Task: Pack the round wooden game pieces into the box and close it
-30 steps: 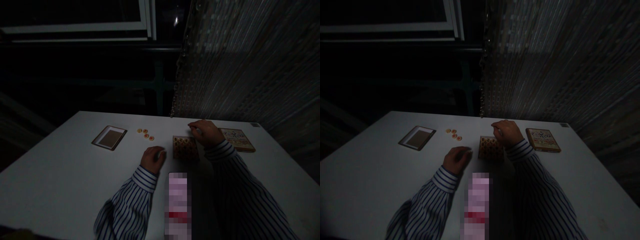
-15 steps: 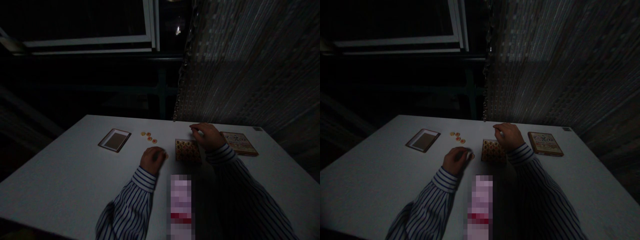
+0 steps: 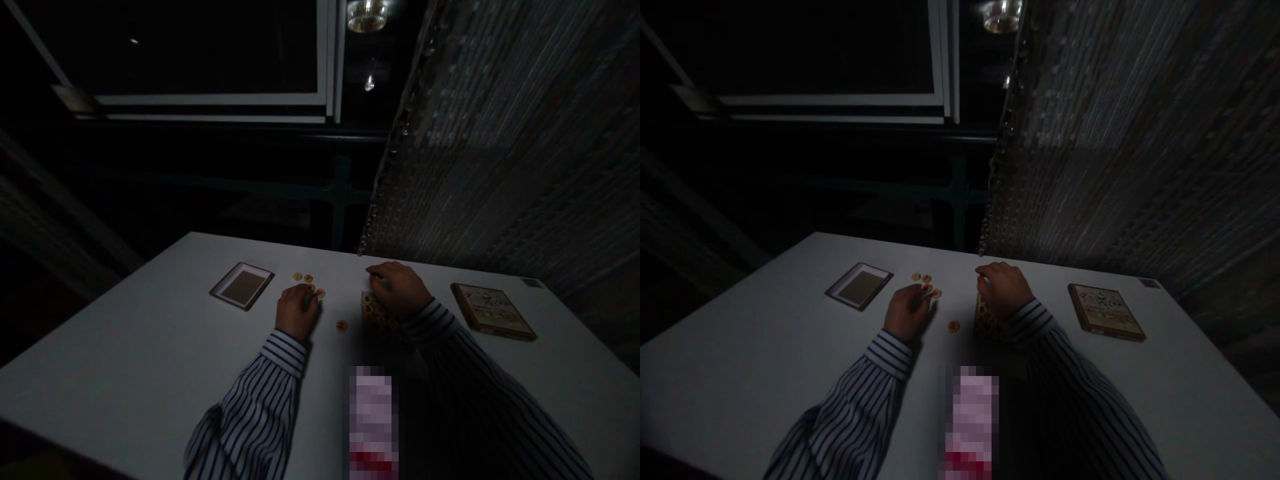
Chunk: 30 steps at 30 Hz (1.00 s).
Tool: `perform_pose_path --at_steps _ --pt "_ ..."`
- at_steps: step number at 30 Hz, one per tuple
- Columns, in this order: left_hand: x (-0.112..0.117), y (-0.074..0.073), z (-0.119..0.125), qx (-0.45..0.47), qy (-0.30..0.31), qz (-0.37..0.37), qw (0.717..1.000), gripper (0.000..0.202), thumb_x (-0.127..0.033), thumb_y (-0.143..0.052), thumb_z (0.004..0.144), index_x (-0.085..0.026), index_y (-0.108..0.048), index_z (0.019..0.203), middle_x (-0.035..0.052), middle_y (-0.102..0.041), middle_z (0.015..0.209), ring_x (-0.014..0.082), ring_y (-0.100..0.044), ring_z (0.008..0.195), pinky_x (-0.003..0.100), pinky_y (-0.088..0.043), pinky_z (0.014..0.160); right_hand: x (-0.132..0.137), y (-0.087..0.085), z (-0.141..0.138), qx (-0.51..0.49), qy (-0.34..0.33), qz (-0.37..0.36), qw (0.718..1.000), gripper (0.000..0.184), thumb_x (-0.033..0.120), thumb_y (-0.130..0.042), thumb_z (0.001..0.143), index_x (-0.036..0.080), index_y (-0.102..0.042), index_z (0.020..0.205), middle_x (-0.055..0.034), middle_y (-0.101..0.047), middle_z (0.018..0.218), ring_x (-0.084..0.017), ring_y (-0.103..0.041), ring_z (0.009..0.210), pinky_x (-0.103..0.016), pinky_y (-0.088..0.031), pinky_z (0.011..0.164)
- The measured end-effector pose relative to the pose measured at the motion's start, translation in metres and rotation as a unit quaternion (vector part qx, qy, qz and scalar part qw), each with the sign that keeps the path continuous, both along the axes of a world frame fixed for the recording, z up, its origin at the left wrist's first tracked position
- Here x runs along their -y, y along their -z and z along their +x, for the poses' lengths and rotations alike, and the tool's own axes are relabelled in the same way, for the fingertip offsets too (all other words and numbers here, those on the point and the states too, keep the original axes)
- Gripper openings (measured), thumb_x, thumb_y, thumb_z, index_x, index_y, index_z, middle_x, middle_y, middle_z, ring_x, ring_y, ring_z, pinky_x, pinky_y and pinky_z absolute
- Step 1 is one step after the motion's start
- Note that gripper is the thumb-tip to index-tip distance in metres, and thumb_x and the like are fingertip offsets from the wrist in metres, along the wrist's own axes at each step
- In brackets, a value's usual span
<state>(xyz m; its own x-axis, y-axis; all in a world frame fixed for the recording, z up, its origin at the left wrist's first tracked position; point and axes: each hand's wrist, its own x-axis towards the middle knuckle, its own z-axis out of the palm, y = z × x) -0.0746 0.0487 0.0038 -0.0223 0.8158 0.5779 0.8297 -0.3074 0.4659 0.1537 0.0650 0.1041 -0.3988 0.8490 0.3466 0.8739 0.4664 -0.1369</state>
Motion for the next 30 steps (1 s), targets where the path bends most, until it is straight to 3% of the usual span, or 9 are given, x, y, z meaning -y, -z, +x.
perform_pose_path --at_steps 7,14,22,30 --pt "0.001 0.020 -0.004 -0.040 -0.016 -0.031 0.999 0.031 -0.029 -0.059 0.068 -0.016 -0.061 0.096 0.0106 -0.059 0.108 0.0262 -0.052 0.101 0.043 -0.041 0.088 -0.016 0.013 -0.035 0.085 -0.036 -0.103 0.990 0.036 0.030 -0.040 0.081 0.017 -0.058 0.110 -0.0071 -0.061 0.108 -0.020 -0.052 0.099 -0.031 -0.036 0.086" --pt "0.003 0.023 -0.003 -0.047 -0.019 -0.060 0.997 0.038 -0.028 -0.063 0.064 -0.015 -0.059 0.099 0.0129 -0.057 0.111 0.0276 -0.049 0.105 0.043 -0.038 0.093 -0.036 0.036 -0.065 0.154 -0.085 -0.168 0.970 0.038 0.036 -0.043 0.079 0.019 -0.056 0.110 -0.0089 -0.059 0.109 -0.022 -0.054 0.097 -0.031 -0.039 0.079" --pt "0.002 0.027 -0.001 -0.025 -0.027 -0.054 0.998 0.036 -0.028 -0.061 0.066 -0.017 -0.057 0.100 0.0111 -0.058 0.111 0.0268 -0.049 0.105 0.045 -0.039 0.092 -0.049 0.056 -0.087 0.185 -0.094 -0.180 0.961 0.040 0.041 -0.046 0.077 0.020 -0.056 0.108 -0.0098 -0.060 0.105 -0.023 -0.054 0.096 -0.032 -0.039 0.077" --pt "0.002 0.025 -0.001 -0.014 -0.026 -0.059 0.998 0.032 -0.027 -0.058 0.069 -0.016 -0.058 0.099 0.0108 -0.058 0.109 0.0256 -0.050 0.104 0.043 -0.039 0.092 -0.050 0.060 -0.095 0.195 -0.086 -0.177 0.961 0.036 0.038 -0.046 0.076 0.019 -0.058 0.105 -0.0113 -0.059 0.102 -0.024 -0.055 0.094 -0.033 -0.040 0.074"
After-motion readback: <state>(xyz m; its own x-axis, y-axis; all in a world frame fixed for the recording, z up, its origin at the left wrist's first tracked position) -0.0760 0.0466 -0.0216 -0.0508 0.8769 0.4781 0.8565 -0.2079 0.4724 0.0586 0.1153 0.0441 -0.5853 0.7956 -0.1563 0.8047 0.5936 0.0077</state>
